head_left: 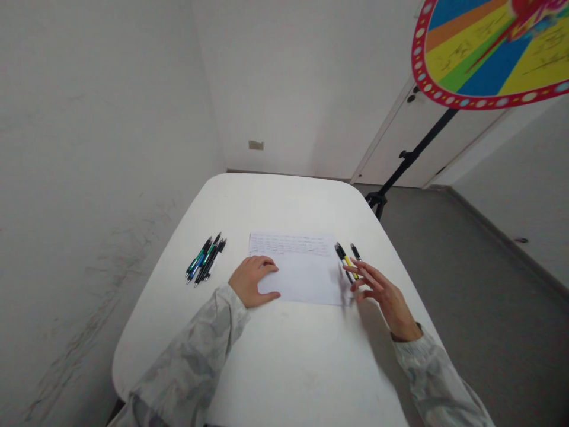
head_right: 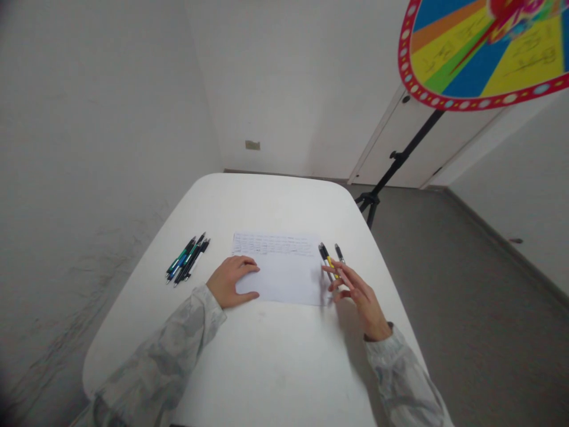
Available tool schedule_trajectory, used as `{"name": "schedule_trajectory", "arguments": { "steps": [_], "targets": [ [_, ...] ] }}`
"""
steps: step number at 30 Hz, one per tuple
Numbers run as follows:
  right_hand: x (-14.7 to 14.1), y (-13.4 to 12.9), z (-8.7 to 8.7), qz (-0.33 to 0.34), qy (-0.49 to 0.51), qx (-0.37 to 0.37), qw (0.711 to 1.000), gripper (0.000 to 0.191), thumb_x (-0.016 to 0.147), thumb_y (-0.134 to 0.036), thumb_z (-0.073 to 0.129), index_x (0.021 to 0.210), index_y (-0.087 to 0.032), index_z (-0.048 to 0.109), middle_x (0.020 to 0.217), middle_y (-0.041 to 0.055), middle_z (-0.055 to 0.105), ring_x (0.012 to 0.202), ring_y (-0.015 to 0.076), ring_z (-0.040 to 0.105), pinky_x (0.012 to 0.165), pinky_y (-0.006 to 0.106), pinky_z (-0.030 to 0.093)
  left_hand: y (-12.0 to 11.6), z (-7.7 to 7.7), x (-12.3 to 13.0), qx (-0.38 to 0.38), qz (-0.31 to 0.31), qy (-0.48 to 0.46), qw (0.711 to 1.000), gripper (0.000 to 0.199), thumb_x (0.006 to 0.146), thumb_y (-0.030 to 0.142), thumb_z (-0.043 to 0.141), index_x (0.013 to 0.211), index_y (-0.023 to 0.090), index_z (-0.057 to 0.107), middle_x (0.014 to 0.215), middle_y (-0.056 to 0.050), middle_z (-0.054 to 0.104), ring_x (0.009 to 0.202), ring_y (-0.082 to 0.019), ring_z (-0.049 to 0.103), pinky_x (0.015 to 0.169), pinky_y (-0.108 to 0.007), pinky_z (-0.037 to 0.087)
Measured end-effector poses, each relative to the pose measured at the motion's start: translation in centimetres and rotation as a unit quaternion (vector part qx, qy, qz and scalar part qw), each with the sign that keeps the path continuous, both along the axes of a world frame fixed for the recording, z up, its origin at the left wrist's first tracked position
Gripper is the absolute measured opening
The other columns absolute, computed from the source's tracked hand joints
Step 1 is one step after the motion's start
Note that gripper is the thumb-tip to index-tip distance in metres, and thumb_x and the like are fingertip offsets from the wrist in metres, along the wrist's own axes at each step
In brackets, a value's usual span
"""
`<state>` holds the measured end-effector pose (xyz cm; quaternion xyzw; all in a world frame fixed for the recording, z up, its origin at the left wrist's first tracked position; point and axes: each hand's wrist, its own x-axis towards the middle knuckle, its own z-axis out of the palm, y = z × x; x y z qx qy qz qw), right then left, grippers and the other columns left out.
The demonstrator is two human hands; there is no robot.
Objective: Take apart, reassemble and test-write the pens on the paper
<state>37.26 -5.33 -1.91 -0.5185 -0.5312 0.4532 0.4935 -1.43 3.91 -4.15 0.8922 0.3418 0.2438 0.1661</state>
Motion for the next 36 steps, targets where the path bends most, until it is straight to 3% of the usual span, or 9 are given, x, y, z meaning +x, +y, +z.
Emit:
{"name": "schedule_trajectory", "arguments": {
  "steps": [3,8,12,16,18,22,26,30,36],
  "targets": [
    [0.8,-0.5,-0.1,0.006,-0.041,0.024,0.999,0.067,0.095,-0.076,0.054,0.143,-0.032,0.068,0.139,0.0203,0.072,0.089,0.0315,0.070,0.062,0.042,0.059,0.0,-0.1,0.0,0.007,0.002,-0.007,1.000,0.058,0.077,0.048,0.087,0.127,0.024,0.067,0.129,-0.011,0.067,0.116,-0.032,0.064,0.103,-0.051,0.050],
    [2.0,0.3,0.7,-0.005,-0.241,0.093,0.966,0.053,0.098,-0.049,0.063,0.146,-0.030,0.062,0.120,0.0123,0.072,0.100,0.0300,0.069,0.085,0.043,0.057,0.1,-0.4,0.0,0.015,-0.011,-0.012,1.000,0.061,0.077,0.053,0.087,0.127,0.023,0.068,0.128,-0.012,0.069,0.116,-0.032,0.065,0.103,-0.049,0.050],
    [3.1,3.0,0.1,0.007,-0.371,0.165,0.914,0.039,0.092,-0.033,0.060,0.129,-0.026,0.069,0.096,0.0081,0.064,0.081,0.0262,0.063,0.077,0.041,0.054,-0.1,-0.1,0.1,0.035,-0.007,-0.033,0.999,0.054,0.081,0.051,0.083,0.124,0.021,0.068,0.124,-0.012,0.071,0.111,-0.030,0.067,0.100,-0.047,0.051],
    [3.5,5.4,-1.4,0.041,-0.453,0.176,0.873,0.035,0.085,-0.029,0.061,0.117,-0.021,0.071,0.091,0.0073,0.059,0.079,0.0266,0.061,0.075,0.041,0.052,-0.8,1.0,0.2,0.081,0.008,-0.066,0.994,0.042,0.087,0.046,0.076,0.120,0.021,0.069,0.117,-0.011,0.074,0.106,-0.027,0.069,0.096,-0.045,0.052],
    [3.5,6.0,-2.1,0.055,-0.468,0.179,0.864,0.035,0.085,-0.028,0.060,0.118,-0.019,0.070,0.093,0.0084,0.060,0.083,0.0279,0.062,0.078,0.042,0.052,-1.1,1.9,0.0,0.115,0.049,-0.076,0.989,0.032,0.091,0.042,0.073,0.115,0.022,0.069,0.112,-0.010,0.075,0.102,-0.026,0.069,0.093,-0.043,0.052],
    [3.6,6.4,-3.1,0.048,-0.473,0.188,0.860,0.036,0.088,-0.028,0.059,0.121,-0.018,0.069,0.095,0.0092,0.060,0.086,0.0285,0.063,0.080,0.042,0.052,-1.4,3.4,-2.1,0.148,0.212,-0.049,0.965,0.014,0.100,0.035,0.064,0.103,0.021,0.067,0.097,-0.007,0.074,0.095,-0.024,0.069,0.088,-0.040,0.050],
    [3.3,6.0,-3.5,0.027,-0.462,0.194,0.865,0.036,0.090,-0.029,0.058,0.122,-0.019,0.069,0.093,0.0073,0.058,0.080,0.0262,0.061,0.078,0.041,0.052,-1.2,4.2,-6.0,0.095,0.348,0.062,0.930,0.019,0.096,0.036,0.070,0.106,0.020,0.068,0.103,-0.009,0.072,0.097,-0.028,0.068,0.088,-0.041,0.050],
    [2.8,5.4,-3.5,0.000,-0.445,0.207,0.871,0.034,0.095,-0.032,0.058,0.124,-0.019,0.068,0.093,0.0071,0.058,0.079,0.0247,0.061,0.076,0.040,0.053,-1.1,4.2,-8.5,0.038,0.394,0.168,0.903,0.024,0.096,0.041,0.068,0.107,0.019,0.069,0.108,-0.011,0.072,0.100,-0.031,0.067,0.089,-0.042,0.049],
    [3.0,5.0,-3.7,-0.054,-0.418,0.205,0.883,0.029,0.096,-0.036,0.062,0.121,-0.022,0.069,0.100,0.0085,0.062,0.084,0.0237,0.065,0.074,0.036,0.054,-0.9,4.3,-8.9,-0.004,0.388,0.253,0.886,0.028,0.098,0.044,0.062,0.106,0.019,0.072,0.112,-0.013,0.072,0.104,-0.032,0.068,0.090,-0.042,0.049]
  ]
}}
